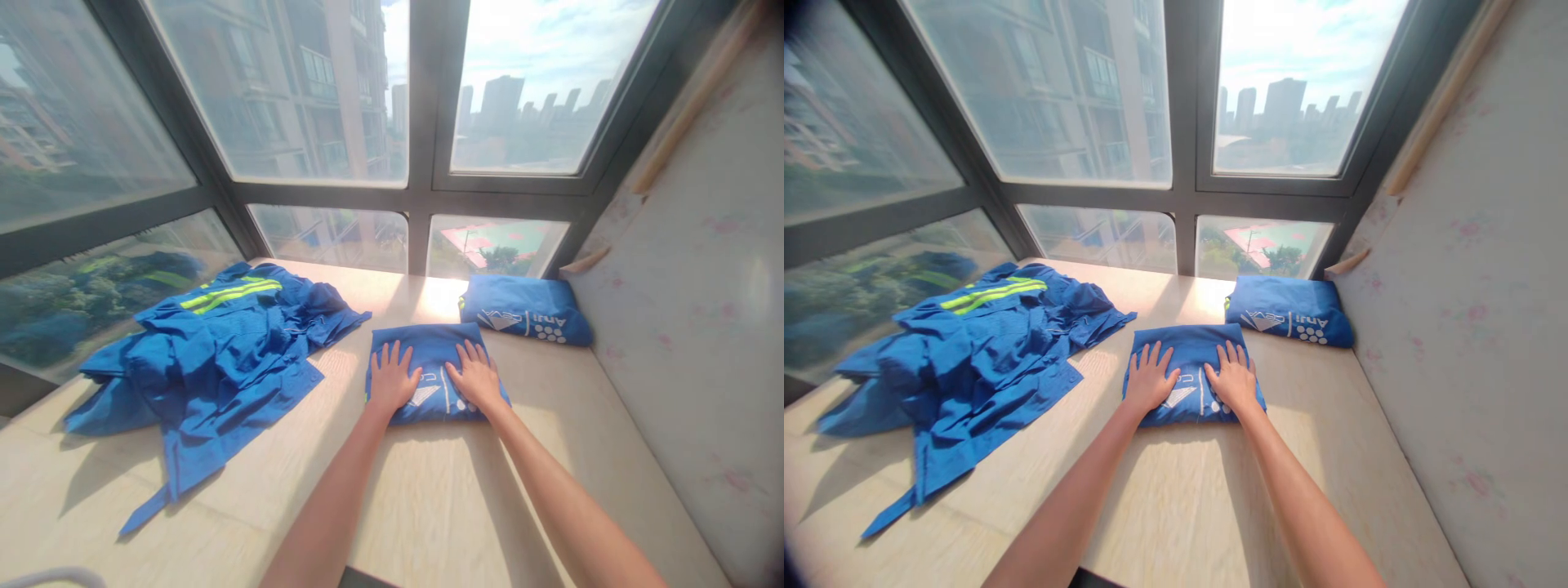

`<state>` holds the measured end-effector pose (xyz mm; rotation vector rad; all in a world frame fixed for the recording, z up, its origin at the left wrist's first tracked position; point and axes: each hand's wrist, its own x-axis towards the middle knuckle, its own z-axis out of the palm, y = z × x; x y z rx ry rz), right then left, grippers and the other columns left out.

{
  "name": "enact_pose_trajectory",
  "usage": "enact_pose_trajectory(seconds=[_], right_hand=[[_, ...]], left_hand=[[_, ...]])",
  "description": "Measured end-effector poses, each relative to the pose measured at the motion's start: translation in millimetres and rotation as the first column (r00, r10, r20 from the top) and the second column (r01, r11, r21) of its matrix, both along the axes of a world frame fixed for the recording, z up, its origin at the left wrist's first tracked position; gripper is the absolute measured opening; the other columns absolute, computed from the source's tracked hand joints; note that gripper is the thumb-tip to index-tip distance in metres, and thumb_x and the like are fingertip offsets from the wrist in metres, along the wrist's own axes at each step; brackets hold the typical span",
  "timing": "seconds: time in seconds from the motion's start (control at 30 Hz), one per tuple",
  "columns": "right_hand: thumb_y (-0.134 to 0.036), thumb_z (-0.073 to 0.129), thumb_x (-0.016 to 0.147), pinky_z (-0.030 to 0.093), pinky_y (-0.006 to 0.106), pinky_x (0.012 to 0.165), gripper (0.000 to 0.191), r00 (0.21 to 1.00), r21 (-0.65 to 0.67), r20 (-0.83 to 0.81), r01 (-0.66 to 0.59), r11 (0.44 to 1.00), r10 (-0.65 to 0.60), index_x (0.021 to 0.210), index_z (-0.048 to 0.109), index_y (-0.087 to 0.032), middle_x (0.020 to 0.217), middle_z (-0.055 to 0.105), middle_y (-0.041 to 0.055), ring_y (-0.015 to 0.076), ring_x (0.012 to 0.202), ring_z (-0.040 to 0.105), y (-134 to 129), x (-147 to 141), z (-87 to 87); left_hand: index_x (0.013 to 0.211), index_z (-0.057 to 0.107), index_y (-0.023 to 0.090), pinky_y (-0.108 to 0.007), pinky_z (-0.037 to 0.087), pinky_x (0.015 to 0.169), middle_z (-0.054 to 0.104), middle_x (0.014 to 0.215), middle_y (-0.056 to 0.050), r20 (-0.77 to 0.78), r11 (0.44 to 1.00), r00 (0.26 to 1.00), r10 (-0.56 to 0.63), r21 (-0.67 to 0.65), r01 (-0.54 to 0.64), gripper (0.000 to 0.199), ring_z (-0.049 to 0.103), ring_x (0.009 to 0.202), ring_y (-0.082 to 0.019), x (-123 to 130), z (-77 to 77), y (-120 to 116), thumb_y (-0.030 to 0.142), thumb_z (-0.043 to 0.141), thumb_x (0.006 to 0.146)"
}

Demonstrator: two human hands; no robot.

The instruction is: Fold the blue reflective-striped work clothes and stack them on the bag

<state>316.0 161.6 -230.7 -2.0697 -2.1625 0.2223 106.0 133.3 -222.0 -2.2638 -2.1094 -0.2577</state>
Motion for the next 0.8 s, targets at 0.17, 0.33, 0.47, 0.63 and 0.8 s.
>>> enact_pose_trajectory(seconds=[0.17,0.33,0.47,0.63,0.8], right_hand=[[-0.056,0.035,0.100,0.024,0.055,0.119,0.067,1.000,-0.016,0.025,0.011,1.000,-0.011,0.158,0.036,-0.022,0.168,0.024,0.0069,0.0315,0.153,0.018,-33.4,14.5,-1.8],[-0.057,0.037,0.099,0.024,0.056,0.118,0.068,0.999,-0.020,0.002,0.041,0.999,-0.041,0.158,0.037,-0.023,0.168,0.023,0.0070,0.0326,0.153,0.018,-64.2,28.2,-4.6],[-0.055,0.040,0.098,0.026,0.046,0.119,0.067,0.998,-0.008,-0.057,0.035,0.999,-0.036,0.155,0.042,-0.019,0.165,0.030,0.0083,0.0303,0.151,0.025,-77.1,42.6,-3.5],[-0.046,0.046,0.097,0.035,0.038,0.112,0.064,0.977,0.053,-0.114,0.185,0.981,-0.178,0.149,0.047,-0.009,0.152,0.047,0.0185,0.0309,0.137,0.047,-86.1,65.6,-0.6],[-0.046,0.049,0.094,0.044,0.036,0.100,0.063,0.922,0.015,-0.231,0.322,0.947,-0.310,0.144,0.050,-0.007,0.126,0.067,0.0191,0.0304,0.118,0.062,-107.4,94.6,-7.1]], left_hand=[[0.156,0.041,0.022,-0.065,0.020,0.118,0.028,0.165,-0.017,0.043,0.995,0.995,0.085,-0.051,-0.083,0.075,0.023,0.151,-0.044,15.0,1.2,-29.3,0.065,0.041,0.095],[0.156,0.041,0.023,-0.065,0.023,0.117,0.028,0.165,-0.018,0.078,0.993,0.996,0.035,-0.117,-0.026,0.075,0.025,0.150,-0.045,20.5,3.6,-51.1,0.065,0.044,0.094],[0.153,0.045,0.025,-0.058,0.029,0.118,0.033,0.164,-0.013,0.112,0.991,0.993,-0.046,-0.118,0.059,0.065,0.028,0.151,-0.039,11.5,6.0,-59.3,0.053,0.049,0.095],[0.147,0.050,0.011,-0.041,0.038,0.115,0.049,0.152,-0.019,0.158,0.996,0.983,0.091,-0.021,-0.089,0.054,0.047,0.139,-0.030,-16.8,5.6,-76.6,0.034,0.047,0.097],[0.134,0.058,0.008,-0.043,0.045,0.106,0.065,0.129,-0.021,0.254,0.985,0.952,0.172,-0.018,-0.174,0.051,0.060,0.123,-0.033,-40.6,6.5,-106.9,0.043,0.044,0.100]])
